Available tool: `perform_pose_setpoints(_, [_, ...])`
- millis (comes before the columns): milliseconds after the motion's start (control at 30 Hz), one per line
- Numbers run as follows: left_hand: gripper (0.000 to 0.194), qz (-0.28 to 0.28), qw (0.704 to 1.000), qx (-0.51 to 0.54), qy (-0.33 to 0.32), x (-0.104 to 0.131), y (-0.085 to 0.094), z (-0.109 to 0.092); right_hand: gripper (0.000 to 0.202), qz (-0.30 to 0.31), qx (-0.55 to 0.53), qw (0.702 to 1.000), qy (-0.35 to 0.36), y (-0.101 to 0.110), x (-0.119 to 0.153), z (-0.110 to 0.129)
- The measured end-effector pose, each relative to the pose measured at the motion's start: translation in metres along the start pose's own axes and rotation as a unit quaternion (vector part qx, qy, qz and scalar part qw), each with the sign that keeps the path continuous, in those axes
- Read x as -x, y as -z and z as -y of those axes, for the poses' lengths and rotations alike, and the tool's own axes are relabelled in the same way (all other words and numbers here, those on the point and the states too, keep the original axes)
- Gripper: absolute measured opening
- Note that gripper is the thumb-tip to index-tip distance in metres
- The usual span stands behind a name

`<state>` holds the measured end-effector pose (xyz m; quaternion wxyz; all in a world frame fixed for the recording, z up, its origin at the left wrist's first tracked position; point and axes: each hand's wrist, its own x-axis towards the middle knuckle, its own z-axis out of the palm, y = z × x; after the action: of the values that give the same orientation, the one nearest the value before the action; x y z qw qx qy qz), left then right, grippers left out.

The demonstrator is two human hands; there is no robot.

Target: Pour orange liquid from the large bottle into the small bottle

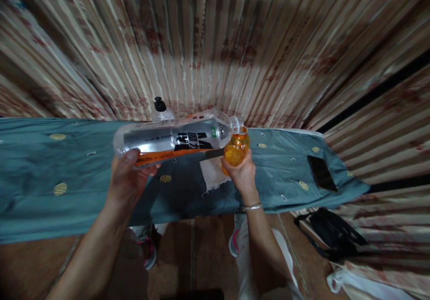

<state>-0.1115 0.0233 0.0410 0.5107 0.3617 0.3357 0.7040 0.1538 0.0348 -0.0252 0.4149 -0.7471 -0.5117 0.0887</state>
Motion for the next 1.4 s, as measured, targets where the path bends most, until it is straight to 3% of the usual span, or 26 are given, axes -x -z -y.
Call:
perform_pose_setpoints(300, [0.06, -0.012, 1.0, 0.004, 0.016, 0.002, -0.0015, -0.0064, 0.084, -0.005, 0.02, 1.0, -0.003, -0.0026, -0.0004, -0.0023])
perform_pose_setpoints(533, [0.058, 0.009, 1.0, -0.002, 0.013, 0.0011, 0.0023, -0.0057, 0.084, -0.003, 0.0, 1.0, 0.01, -0.0026, 0.0009, -0.0019])
perform_pose_setpoints(933, [0.05, -0.017, 1.0, 0.012, 0.019, 0.0011, 0.0028, -0.0035, 0.085, 0.0, 0.003, 1.0, -0.008, -0.0062, 0.002, -0.0014])
perform_pose_setpoints(1067, [0.055, -0.027, 0.999, 0.008, 0.025, 0.0006, 0.001, -0.0044, 0.083, -0.007, 0.006, 1.0, 0.008, -0.0073, 0.0029, -0.003])
perform_pose_setpoints(1400, [0.047, -0.024, 0.999, -0.013, 0.016, 0.0006, 0.003, -0.0044, 0.078, -0.007, 0.001, 1.0, 0.024, -0.0074, 0.0037, -0.003])
